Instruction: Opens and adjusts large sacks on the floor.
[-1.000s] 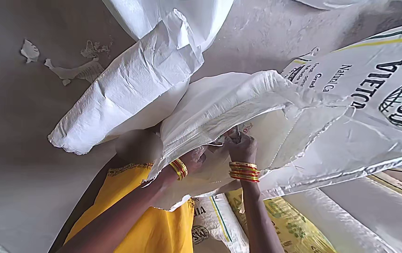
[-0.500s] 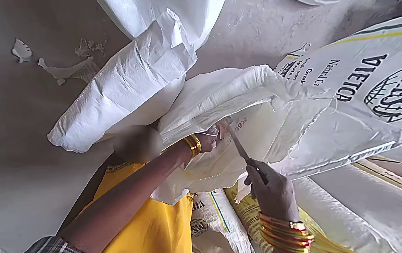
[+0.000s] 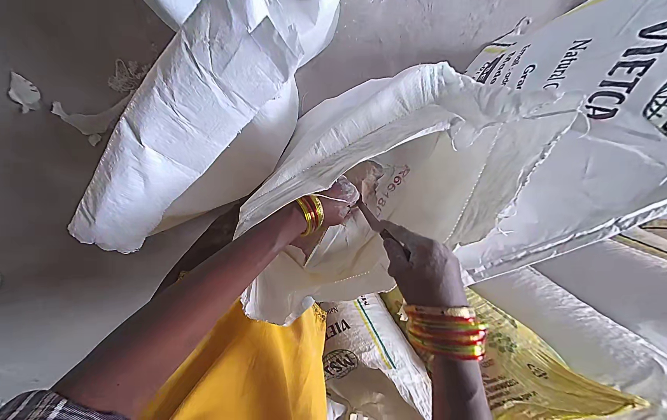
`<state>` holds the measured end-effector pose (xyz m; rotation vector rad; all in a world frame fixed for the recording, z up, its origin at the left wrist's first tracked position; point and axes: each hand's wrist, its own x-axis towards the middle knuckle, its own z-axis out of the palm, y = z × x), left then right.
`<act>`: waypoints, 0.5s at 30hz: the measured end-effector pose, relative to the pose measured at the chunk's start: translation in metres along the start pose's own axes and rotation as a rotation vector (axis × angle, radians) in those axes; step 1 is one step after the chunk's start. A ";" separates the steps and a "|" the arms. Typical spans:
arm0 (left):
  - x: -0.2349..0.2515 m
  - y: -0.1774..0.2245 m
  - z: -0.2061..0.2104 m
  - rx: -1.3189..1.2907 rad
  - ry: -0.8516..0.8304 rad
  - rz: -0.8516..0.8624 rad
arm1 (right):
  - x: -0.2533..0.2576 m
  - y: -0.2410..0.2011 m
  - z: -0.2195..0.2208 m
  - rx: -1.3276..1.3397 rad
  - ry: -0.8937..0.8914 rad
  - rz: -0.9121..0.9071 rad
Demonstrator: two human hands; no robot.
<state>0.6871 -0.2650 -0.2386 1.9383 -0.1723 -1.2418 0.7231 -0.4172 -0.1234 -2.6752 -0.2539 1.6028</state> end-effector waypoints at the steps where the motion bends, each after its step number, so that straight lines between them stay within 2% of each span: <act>1: -0.001 0.001 -0.002 0.026 -0.014 -0.005 | 0.009 -0.002 -0.001 0.004 -0.023 0.006; 5: -0.005 -0.002 0.002 0.077 0.029 0.009 | 0.034 -0.016 0.005 -0.021 -0.085 0.030; 9: -0.020 -0.011 -0.001 -0.042 0.108 0.070 | 0.013 -0.014 0.029 0.029 -0.037 0.028; 12: -0.027 -0.013 -0.008 -0.016 0.061 0.080 | -0.007 -0.013 0.042 0.040 0.047 0.014; 15: -0.024 -0.015 -0.012 0.018 0.015 0.109 | 0.002 -0.018 0.041 0.048 0.012 0.018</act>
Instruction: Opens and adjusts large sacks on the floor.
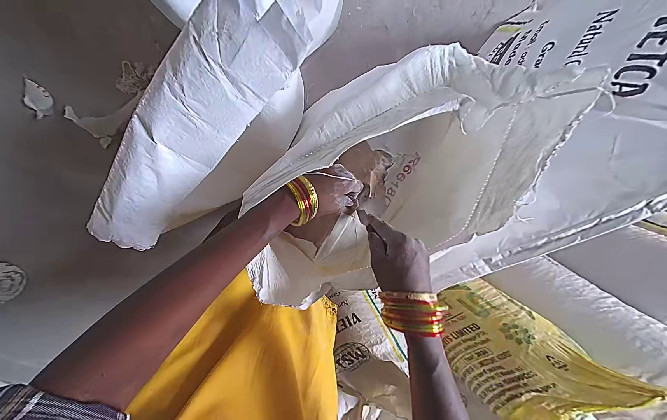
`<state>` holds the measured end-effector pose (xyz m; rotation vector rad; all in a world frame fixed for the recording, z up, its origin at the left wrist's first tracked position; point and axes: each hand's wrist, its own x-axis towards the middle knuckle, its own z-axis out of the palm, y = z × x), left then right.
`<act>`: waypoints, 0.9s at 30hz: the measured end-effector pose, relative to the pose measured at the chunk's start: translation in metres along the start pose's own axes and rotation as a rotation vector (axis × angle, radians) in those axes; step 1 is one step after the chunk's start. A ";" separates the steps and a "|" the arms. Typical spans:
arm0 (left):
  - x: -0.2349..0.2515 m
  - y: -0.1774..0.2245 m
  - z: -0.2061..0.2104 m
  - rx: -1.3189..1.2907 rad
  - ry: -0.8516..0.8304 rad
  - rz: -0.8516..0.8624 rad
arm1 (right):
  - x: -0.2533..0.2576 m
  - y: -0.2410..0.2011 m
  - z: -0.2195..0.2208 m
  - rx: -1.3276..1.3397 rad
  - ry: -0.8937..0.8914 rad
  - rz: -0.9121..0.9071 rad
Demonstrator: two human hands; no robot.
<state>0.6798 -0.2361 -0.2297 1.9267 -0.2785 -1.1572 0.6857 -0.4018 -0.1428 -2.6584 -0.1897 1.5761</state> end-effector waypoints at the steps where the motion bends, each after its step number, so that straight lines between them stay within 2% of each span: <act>1: 0.000 -0.002 0.001 0.002 0.004 0.014 | 0.008 -0.003 -0.001 -0.010 -0.035 0.004; 4: -0.004 -0.004 -0.001 0.023 -0.011 0.016 | 0.015 -0.013 0.001 -0.066 -0.109 0.054; 10: -0.015 -0.017 0.004 -0.137 0.049 0.027 | -0.040 -0.012 0.023 -0.093 0.015 0.024; 16: -0.028 -0.021 0.023 -0.199 0.149 0.027 | -0.025 -0.013 -0.005 -0.051 -0.191 0.101; 21: -0.024 -0.009 0.027 -0.189 0.163 -0.042 | -0.024 -0.007 -0.003 -0.030 -0.140 0.102; 24: -0.017 0.002 0.017 -0.215 0.037 -0.149 | -0.024 -0.007 -0.003 -0.042 -0.107 0.092; 27: 0.000 0.015 -0.002 -0.064 -0.183 -0.179 | -0.022 -0.010 -0.009 -0.075 -0.150 0.118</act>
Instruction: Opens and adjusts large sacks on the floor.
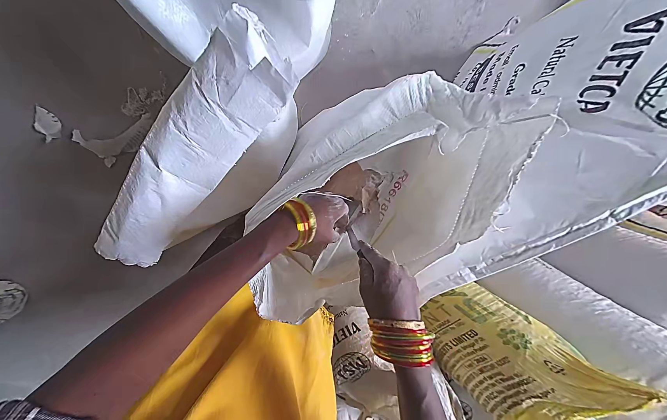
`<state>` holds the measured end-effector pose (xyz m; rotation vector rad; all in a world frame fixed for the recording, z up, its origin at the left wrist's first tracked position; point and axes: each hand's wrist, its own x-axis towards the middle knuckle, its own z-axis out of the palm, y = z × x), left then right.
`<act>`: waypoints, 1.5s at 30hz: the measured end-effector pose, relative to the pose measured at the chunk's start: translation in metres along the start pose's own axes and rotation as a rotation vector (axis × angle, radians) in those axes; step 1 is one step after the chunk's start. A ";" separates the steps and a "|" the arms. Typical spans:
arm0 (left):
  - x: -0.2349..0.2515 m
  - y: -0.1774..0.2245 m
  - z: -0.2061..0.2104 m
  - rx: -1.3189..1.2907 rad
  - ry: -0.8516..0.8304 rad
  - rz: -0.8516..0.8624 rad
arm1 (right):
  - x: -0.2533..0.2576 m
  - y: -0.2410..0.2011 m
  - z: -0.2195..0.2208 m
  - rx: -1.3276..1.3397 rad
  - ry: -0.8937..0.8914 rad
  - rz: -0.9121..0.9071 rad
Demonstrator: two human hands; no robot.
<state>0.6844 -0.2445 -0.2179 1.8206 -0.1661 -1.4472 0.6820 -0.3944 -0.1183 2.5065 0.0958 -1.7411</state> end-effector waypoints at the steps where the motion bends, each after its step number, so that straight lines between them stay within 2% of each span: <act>1: 0.002 0.009 -0.007 0.081 -0.077 -0.030 | 0.001 -0.001 -0.003 -0.014 -0.024 0.012; 4: 0.005 0.020 -0.013 0.187 -0.179 -0.062 | 0.003 -0.007 -0.008 -0.069 -0.058 0.015; 8: 0.005 0.005 -0.009 0.138 -0.100 0.010 | 0.010 -0.016 -0.008 -0.120 -0.064 0.020; 11: 0.010 -0.006 -0.002 0.101 -0.049 0.061 | 0.016 -0.016 0.003 -0.104 0.013 0.003; 18: -0.006 -0.003 0.004 0.103 -0.013 0.017 | 0.013 -0.021 0.026 -0.024 0.087 0.032; 22: -0.012 -0.015 0.019 0.034 0.058 -0.004 | -0.005 -0.023 0.040 -0.028 0.091 0.022; 24: -0.029 -0.023 0.034 -0.008 0.074 -0.019 | -0.016 -0.016 0.048 -0.014 0.096 -0.004; 26: -0.063 -0.040 0.057 -0.042 0.167 -0.045 | -0.019 -0.010 0.055 0.002 0.120 -0.018; 27: -0.076 -0.051 0.073 -0.046 0.295 -0.024 | -0.018 -0.008 0.054 0.014 0.105 -0.005; 29: -0.089 -0.058 0.087 -0.076 0.420 -0.038 | -0.015 -0.005 0.055 0.081 0.125 -0.011; 32: -0.079 -0.032 0.070 -0.060 0.388 -0.044 | -0.021 0.004 0.063 0.205 0.268 -0.067; 33: -0.071 -0.021 0.065 -0.042 0.438 -0.002 | -0.023 0.009 0.066 0.233 0.329 -0.096; 35: -0.045 -0.011 0.068 0.096 0.690 0.180 | -0.025 0.015 0.068 0.283 0.398 -0.121; 36: -0.033 -0.008 0.066 0.173 0.727 0.250 | -0.024 0.017 0.068 0.309 0.399 -0.118; 37: -0.026 -0.003 0.057 0.218 0.610 0.257 | -0.022 0.017 0.067 0.331 0.389 -0.106; 39: -0.017 0.007 0.033 0.276 0.236 0.171 | -0.020 0.015 0.064 0.339 0.354 -0.080; 40: -0.010 0.008 0.026 0.302 0.142 0.133 | -0.020 0.014 0.061 0.328 0.322 -0.067; 43: -0.006 0.011 0.012 0.307 -0.028 0.047 | -0.019 0.009 0.050 0.276 0.219 -0.061; 45: -0.012 0.007 0.010 0.255 -0.073 0.038 | -0.019 0.002 0.039 0.207 0.131 -0.036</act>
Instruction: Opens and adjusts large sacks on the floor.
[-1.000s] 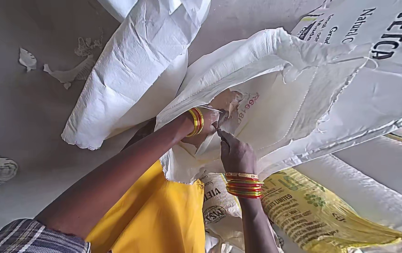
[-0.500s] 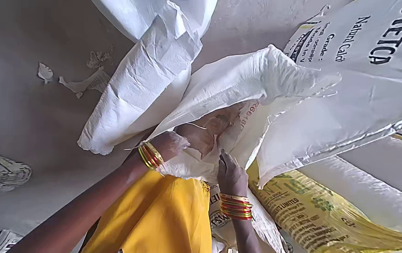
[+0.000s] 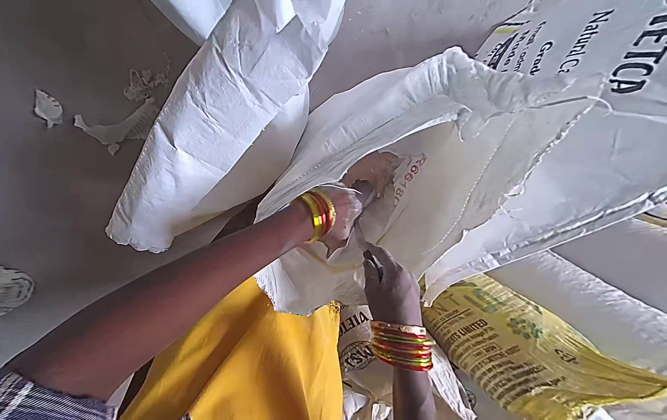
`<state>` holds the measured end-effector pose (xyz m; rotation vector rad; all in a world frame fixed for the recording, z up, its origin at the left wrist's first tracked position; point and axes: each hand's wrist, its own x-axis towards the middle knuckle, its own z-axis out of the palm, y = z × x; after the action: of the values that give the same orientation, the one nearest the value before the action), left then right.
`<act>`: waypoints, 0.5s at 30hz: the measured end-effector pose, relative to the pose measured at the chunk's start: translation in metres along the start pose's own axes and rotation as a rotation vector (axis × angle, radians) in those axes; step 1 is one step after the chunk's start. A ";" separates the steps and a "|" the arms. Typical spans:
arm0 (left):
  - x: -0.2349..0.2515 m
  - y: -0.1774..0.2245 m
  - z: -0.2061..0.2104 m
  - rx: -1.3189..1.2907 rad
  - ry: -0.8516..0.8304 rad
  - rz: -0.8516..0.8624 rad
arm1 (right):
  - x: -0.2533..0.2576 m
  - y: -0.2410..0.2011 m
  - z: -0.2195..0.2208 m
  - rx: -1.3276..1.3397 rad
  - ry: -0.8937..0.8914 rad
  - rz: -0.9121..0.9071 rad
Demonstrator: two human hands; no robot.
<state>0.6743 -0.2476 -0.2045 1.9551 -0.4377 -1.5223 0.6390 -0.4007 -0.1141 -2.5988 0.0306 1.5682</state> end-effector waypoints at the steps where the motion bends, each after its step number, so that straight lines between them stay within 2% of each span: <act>1: -0.001 -0.004 0.005 -0.025 -0.017 -0.007 | 0.001 -0.005 -0.004 -0.041 -0.053 0.027; 4: -0.001 -0.011 0.027 -0.072 0.008 -0.099 | 0.005 -0.016 -0.009 -0.126 -0.130 0.070; 7: -0.006 0.005 0.032 -0.087 0.042 -0.205 | 0.005 -0.016 -0.002 -0.178 -0.090 0.057; 10: -0.020 0.026 0.030 -0.137 0.040 -0.208 | 0.003 -0.010 0.008 -0.169 0.023 -0.005; 15: -0.040 0.039 0.049 -0.230 0.103 -0.204 | 0.006 -0.012 0.005 -0.166 -0.043 0.007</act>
<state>0.6203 -0.2660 -0.1569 1.9297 -0.0164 -1.5116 0.6377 -0.3877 -0.1205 -2.6890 -0.0986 1.6967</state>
